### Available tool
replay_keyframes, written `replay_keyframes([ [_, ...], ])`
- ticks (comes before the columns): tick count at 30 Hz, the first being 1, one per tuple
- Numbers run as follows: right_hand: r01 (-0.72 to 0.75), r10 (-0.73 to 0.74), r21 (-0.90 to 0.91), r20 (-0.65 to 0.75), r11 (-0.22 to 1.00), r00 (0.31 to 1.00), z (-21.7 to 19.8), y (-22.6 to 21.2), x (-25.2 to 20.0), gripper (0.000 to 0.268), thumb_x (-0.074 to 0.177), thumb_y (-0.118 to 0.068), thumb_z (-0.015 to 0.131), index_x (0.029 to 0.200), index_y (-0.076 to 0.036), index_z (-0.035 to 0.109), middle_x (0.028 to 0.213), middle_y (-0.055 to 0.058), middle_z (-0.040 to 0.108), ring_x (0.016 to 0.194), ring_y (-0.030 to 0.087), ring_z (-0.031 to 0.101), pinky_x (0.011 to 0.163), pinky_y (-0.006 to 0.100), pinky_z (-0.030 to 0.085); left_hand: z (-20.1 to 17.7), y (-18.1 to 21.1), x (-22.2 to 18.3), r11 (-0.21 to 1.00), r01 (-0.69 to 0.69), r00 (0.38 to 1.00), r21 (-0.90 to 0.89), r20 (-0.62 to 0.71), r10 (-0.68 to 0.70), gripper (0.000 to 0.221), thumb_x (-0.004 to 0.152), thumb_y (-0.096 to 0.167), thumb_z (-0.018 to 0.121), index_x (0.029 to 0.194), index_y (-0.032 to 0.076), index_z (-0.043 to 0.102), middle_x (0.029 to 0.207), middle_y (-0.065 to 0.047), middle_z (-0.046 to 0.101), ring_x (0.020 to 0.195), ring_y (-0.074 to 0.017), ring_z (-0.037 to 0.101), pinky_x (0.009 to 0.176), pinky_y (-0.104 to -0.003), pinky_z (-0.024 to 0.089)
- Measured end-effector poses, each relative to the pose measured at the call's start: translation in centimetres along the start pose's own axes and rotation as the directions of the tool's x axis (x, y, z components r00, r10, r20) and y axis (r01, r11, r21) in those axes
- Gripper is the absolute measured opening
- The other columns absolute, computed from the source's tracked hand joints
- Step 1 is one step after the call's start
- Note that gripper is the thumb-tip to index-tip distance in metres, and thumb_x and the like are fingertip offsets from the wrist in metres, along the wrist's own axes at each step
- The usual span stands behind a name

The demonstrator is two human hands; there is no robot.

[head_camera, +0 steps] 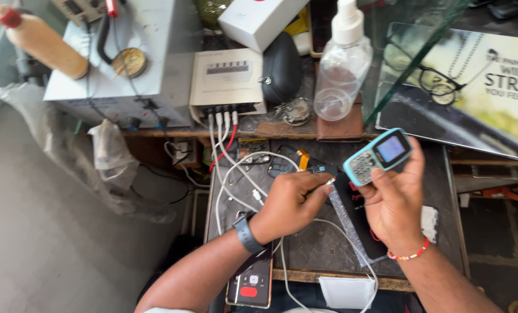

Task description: The person disassembles a smartphone, removing the back cover and battery, and then inspects the internal components. They subsequently handle a light blue feature phone, connecting it to a charging cable and testing its functionality by pressing buttons and observing the screen.

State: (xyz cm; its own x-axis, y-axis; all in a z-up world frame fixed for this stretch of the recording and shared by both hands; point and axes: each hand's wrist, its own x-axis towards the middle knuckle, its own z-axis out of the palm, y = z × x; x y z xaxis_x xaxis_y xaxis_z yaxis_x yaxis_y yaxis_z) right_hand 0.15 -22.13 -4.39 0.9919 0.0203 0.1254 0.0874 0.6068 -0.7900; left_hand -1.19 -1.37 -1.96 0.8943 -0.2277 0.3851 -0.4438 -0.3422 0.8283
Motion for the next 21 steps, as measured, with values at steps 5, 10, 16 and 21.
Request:
replay_keyframes([
  [5, -0.183, 0.184, 0.112, 0.004, 0.977, 0.983, -0.26, 0.00, 0.33, 0.066, 0.100, -0.006, 0.063, 0.158, -0.016, 0.032, 0.123, 0.007, 0.064, 0.105, 0.016, 0.070, 0.086, 0.031, 0.061, -0.52, -0.02, 0.24, 0.961, 0.208, 0.973, -0.185, 0.138, -0.184, 0.024, 0.091, 0.011, 0.072, 0.112, 0.000, 0.077, 0.071, -0.010, 0.068, 0.061, -0.0132, 0.062, 0.056, -0.030, 0.048],
  [10, -0.257, 0.251, 0.164, 0.058, 0.952, 0.966, -0.40, 0.28, 0.37, 0.063, 0.102, -0.006, 0.064, 0.157, -0.014, 0.034, 0.123, 0.008, 0.063, 0.105, 0.015, 0.068, 0.089, 0.030, 0.060, -0.44, 0.20, 0.21, 0.951, 0.250, 0.966, -0.181, 0.113, -0.233, 0.021, 0.089, 0.013, 0.076, 0.106, 0.000, 0.078, 0.073, -0.008, 0.073, 0.058, -0.0083, 0.063, 0.053, -0.027, 0.049],
  [16, -0.242, 0.239, 0.115, 0.045, 0.963, 0.970, 0.22, 0.18, 0.06, 0.067, 0.100, -0.007, 0.063, 0.158, -0.015, 0.030, 0.124, 0.007, 0.062, 0.110, 0.015, 0.068, 0.090, 0.030, 0.060, -0.48, 0.44, 0.22, 0.949, 0.266, 0.961, -0.170, 0.119, -0.248, 0.022, 0.089, 0.014, 0.075, 0.106, 0.001, 0.078, 0.069, -0.009, 0.072, 0.054, -0.0093, 0.062, 0.050, -0.027, 0.047],
  [21, -0.142, 0.140, 0.030, 0.059, 0.989, 0.988, 0.49, 0.02, -0.16, 0.076, 0.099, -0.003, 0.063, 0.161, -0.019, 0.021, 0.125, 0.010, 0.062, 0.110, 0.020, 0.069, 0.092, 0.038, 0.061, -0.51, 0.65, 0.35, 0.969, 0.221, 0.973, -0.112, 0.090, -0.212, 0.021, 0.088, 0.013, 0.075, 0.105, 0.000, 0.078, 0.071, -0.010, 0.072, 0.054, -0.0114, 0.065, 0.050, -0.029, 0.049],
])
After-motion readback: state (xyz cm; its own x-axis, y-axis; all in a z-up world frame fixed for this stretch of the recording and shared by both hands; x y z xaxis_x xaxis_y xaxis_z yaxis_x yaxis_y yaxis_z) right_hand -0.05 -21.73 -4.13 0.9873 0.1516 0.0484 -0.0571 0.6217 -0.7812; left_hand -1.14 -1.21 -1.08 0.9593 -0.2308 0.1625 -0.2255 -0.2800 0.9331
